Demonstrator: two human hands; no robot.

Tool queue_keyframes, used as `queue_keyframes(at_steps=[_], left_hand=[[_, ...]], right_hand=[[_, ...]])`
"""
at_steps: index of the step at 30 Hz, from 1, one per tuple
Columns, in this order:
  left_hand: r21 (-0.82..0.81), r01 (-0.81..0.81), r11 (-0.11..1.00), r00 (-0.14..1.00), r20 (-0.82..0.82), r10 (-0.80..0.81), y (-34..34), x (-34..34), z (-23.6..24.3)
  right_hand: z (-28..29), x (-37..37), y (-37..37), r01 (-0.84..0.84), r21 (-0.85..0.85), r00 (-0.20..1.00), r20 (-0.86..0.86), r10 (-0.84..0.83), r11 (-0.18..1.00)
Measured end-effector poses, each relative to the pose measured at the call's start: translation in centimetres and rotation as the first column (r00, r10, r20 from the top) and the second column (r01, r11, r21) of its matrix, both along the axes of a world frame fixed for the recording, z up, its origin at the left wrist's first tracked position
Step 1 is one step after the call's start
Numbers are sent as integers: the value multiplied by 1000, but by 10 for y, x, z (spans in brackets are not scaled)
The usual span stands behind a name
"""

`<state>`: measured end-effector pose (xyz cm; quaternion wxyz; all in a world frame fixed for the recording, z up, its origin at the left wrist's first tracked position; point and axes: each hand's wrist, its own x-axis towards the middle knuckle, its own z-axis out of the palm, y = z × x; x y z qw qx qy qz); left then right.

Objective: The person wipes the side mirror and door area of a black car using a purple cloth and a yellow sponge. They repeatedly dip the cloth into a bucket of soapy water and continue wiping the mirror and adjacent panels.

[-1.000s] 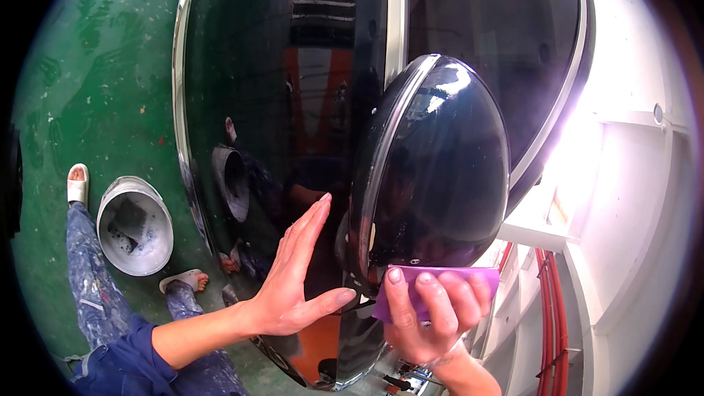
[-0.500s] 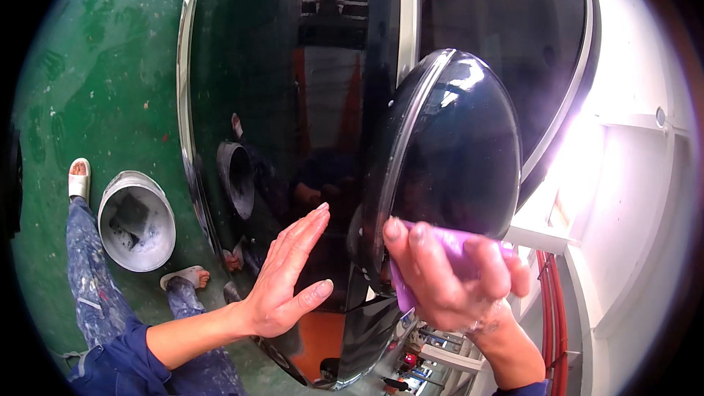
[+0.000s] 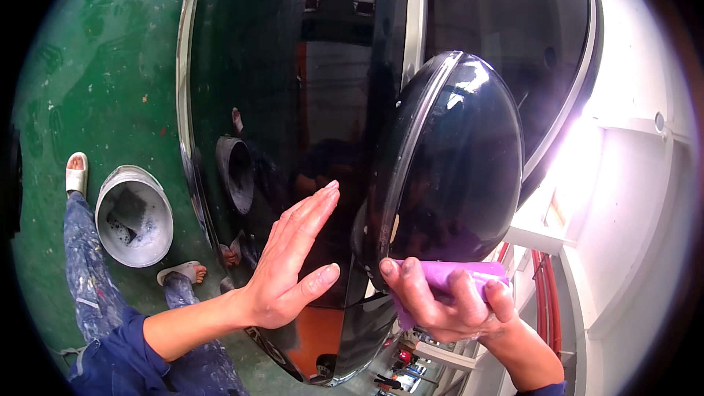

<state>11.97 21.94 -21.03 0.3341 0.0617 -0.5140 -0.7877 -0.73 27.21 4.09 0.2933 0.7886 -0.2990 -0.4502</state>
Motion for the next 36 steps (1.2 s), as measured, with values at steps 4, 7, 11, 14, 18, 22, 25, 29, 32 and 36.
queue_keyframes(at_steps=[4,7,11,14,18,22,25,29,32,36], left_hand=[[-5,-26,1000,1000,-14,26,-2,-3,5],[2,-28,1000,999,-28,28,-1,-4,4],[-16,-31,999,999,-9,31,1,-6,1],[-15,-36,999,999,-27,36,0,-8,6],[-30,-47,998,999,-24,46,-3,-11,7],[-41,-55,998,998,-27,54,-4,-11,10],[-49,-68,996,997,-33,66,-5,-13,10],[-66,-65,996,998,-24,64,-5,-12,10],[-63,-68,996,997,-33,66,-7,-11,14],[-68,-94,993,995,-40,92,-11,-15,9]], right_hand=[[4,4,-21,7,-16,999,-45,-8,1000],[3,7,-23,-10,28,997,-76,12,1000],[4,8,-22,-45,74,992,-116,54,996],[4,9,-27,-35,39,991,-131,40,999],[2,7,-19,-68,22,992,-109,70,997],[4,11,-22,-13,28,996,-85,16,1000],[3,8,-18,-33,29,995,-93,36,999],[2,5,-14,-33,20,995,-93,35,999],[4,6,-25,-8,-9,997,-80,7,1000],[4,7,-11,-18,7,998,-62,19,1000]])
